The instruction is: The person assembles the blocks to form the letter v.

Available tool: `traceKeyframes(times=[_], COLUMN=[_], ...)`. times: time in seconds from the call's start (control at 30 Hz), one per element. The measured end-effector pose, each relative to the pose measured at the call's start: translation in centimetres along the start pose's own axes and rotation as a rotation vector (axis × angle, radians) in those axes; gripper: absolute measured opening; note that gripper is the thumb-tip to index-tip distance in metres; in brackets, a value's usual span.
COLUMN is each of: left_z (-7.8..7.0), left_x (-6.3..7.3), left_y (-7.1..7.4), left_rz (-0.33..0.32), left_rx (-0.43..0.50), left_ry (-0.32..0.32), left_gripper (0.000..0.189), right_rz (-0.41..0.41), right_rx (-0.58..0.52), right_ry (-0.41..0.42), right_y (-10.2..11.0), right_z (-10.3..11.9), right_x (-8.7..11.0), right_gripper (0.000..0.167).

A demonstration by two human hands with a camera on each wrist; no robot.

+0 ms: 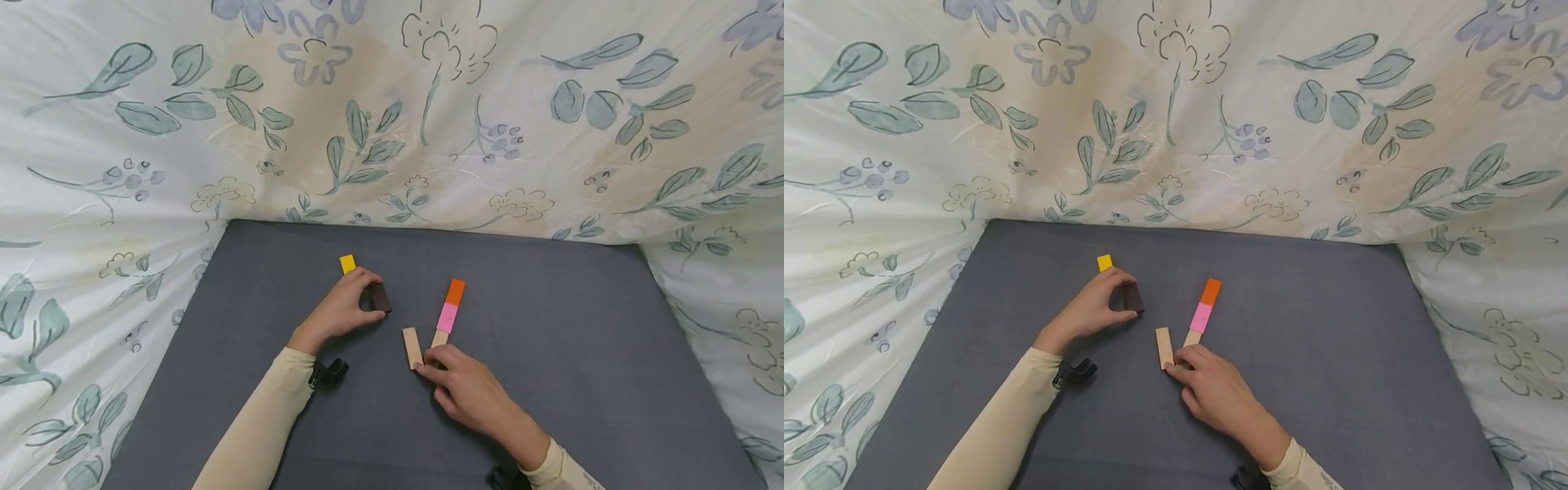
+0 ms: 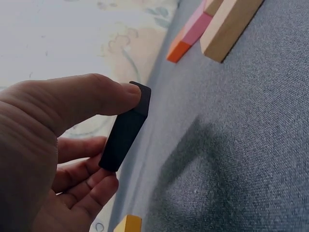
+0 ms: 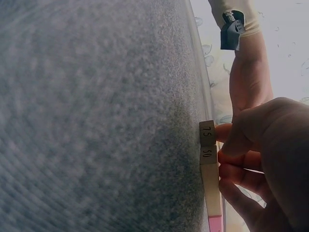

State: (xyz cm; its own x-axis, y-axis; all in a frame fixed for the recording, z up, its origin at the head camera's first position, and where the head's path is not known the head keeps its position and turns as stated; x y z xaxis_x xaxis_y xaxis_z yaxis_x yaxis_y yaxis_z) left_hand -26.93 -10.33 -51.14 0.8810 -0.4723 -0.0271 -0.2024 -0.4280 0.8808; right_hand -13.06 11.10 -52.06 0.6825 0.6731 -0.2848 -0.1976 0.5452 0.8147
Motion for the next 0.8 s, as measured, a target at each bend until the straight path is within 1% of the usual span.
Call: traceKeyframes(times=[0.23,0.4,0.53,0.8], left_z=[-0.7,-1.3,-1.5,-2.0], left_x=[-0.2,-0.3,-0.5,-1.0], left_y=[-0.2,-0.3,-0.5,-0.8], left_rz=[0.0,0.006,0.009,0.017], left_rx=[0.004,-0.009,-0.019,-0.009], left_ry=[-0.016,-0.02,-0.019,-0.021], left_gripper=[0.061,0.061,0.061,0.063], right_rz=[0.002,0.001,0.002,0.012], right_rx=[0.001,-0.004,-0.009,-0.014], right_ry=[0.001,-0.009,-0.019,-0.025], right_y=[0.0,0.0,-0.1,0.0], right_z=[0.1,0.0,0.0,0.0], right_x=[0.0,0.1,0.2,0.1], right_gripper=[0.047,0.048,0.05,0.05])
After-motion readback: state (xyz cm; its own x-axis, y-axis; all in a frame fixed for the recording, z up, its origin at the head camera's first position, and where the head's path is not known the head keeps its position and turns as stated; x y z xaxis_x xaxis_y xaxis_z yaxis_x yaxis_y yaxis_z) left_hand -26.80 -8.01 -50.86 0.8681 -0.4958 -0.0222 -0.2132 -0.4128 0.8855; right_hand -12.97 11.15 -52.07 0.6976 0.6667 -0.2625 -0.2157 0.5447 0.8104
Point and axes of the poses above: each hand's wrist, its own x-axis away from the middle knuckle, its own y-axis out of the back of the hand, z = x × y, the point moved 7 cm from there along -x, towards the middle knuckle, and after that the axes turned 12 degrees about -x, right-handed, at the moved point
